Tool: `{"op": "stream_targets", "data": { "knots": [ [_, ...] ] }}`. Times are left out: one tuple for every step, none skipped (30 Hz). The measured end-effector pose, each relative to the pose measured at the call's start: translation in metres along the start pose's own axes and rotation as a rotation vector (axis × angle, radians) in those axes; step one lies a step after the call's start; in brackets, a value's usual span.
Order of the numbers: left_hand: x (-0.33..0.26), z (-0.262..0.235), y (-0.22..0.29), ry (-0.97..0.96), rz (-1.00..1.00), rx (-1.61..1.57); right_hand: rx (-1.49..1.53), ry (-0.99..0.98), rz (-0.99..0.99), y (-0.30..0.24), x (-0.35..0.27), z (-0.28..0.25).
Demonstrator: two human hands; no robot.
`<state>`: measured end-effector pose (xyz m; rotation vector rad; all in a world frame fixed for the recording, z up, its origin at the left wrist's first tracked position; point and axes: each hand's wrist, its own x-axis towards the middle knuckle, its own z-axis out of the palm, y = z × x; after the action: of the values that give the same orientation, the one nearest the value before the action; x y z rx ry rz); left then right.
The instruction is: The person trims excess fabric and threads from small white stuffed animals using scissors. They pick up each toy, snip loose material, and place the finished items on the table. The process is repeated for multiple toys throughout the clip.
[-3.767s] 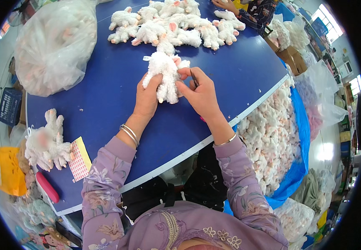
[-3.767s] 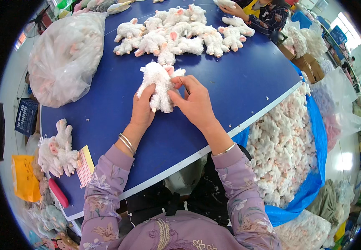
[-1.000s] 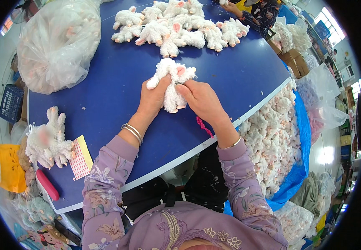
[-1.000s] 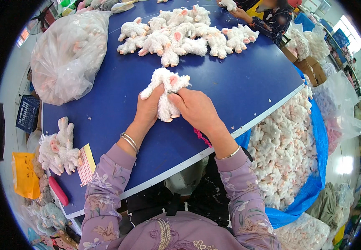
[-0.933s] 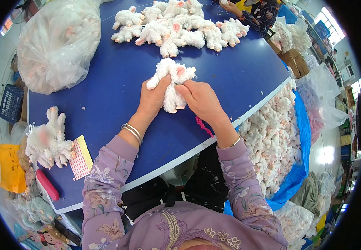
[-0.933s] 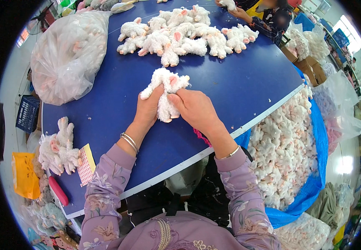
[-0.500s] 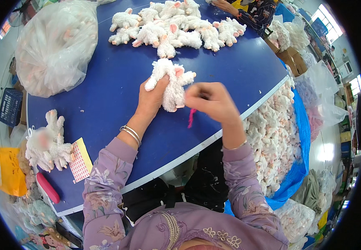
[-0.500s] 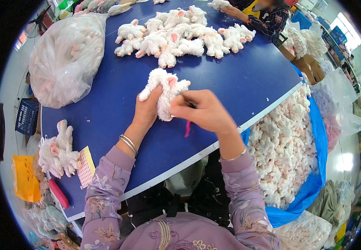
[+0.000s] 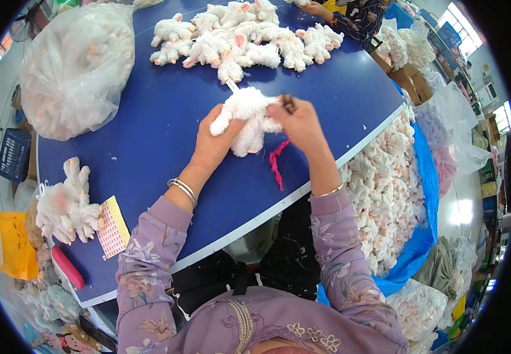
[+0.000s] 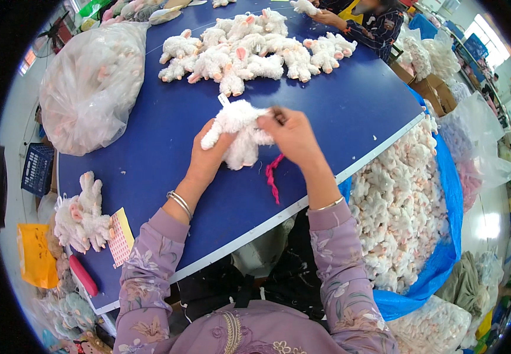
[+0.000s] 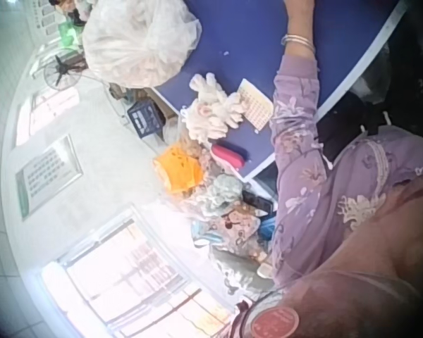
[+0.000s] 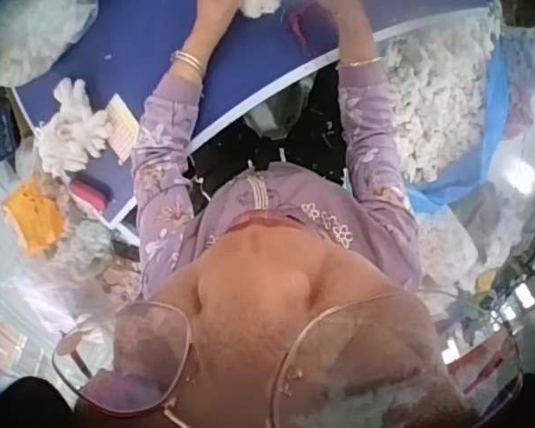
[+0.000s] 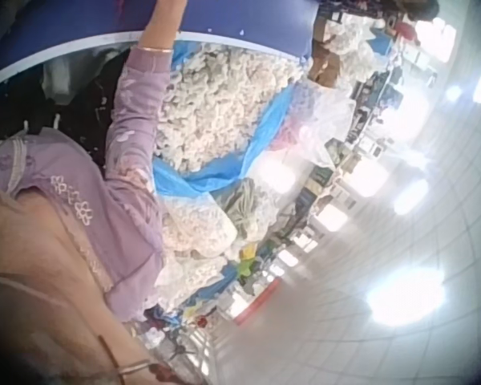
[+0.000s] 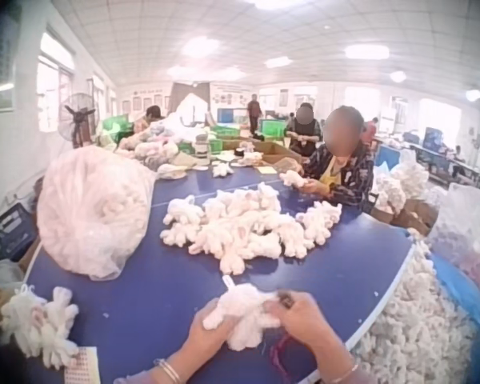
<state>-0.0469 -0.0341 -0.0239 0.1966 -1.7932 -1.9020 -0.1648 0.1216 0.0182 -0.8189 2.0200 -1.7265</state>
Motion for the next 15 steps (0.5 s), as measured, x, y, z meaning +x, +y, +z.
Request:
{"op": "stream_targets", "data": {
  "knots": [
    [-0.001, -0.001, -0.001, 0.011, -0.061, -0.084, 0.038, 0.044, 0.06, -0.001, 0.001, -0.008],
    [0.0, 0.0, 0.0, 0.02, -0.119, -0.171, 0.141, 0.014, 0.037, 0.002, 0.003, -0.016],
    [0.001, 0.001, 0.001, 0.028, -0.177, -0.258, 0.189, -0.013, 0.055, 0.006, 0.003, -0.017],
    [0.002, 0.002, 0.001, 0.058, -0.188, -0.298, 0.237, -0.04, 0.073, 0.01, 0.004, -0.018],
    [0.002, 0.002, 0.001, 0.091, -0.204, -0.336, 0.288, -0.069, 0.095, 0.011, 0.003, -0.017],
    [0.003, 0.001, 0.001, 0.124, -0.219, -0.373, 0.322, -0.059, 0.095, 0.011, 0.003, -0.015],
    [0.004, 0.001, 0.001, 0.156, -0.235, -0.411, 0.361, -0.053, 0.124, 0.01, 0.002, -0.013],
    [0.005, -0.004, -0.004, 0.1, -0.235, -0.345, 0.399, -0.047, 0.151, 0.009, 0.002, -0.011],
    [0.005, -0.01, -0.009, 0.09, -0.245, -0.283, 0.437, -0.041, 0.178, 0.008, 0.002, -0.011],
    [0.005, -0.014, -0.014, 0.08, -0.256, -0.221, 0.446, -0.031, 0.153, 0.01, 0.002, -0.011],
    [0.006, -0.015, -0.015, 0.067, -0.267, -0.16, 0.454, -0.018, 0.129, 0.013, 0.003, -0.011],
    [0.007, -0.014, -0.017, 0.117, -0.241, -0.188, 0.463, -0.004, 0.105, 0.015, 0.004, -0.012],
    [0.008, -0.011, -0.02, 0.166, -0.216, -0.216, 0.47, 0.013, 0.105, 0.017, 0.004, -0.012],
    [0.009, -0.009, -0.018, 0.216, -0.19, -0.241, 0.479, 0.03, 0.105, 0.015, 0.004, -0.009],
    [0.009, -0.007, -0.016, 0.202, -0.194, -0.327, 0.488, 0.047, 0.104, 0.014, 0.004, -0.007]
  ]
}}
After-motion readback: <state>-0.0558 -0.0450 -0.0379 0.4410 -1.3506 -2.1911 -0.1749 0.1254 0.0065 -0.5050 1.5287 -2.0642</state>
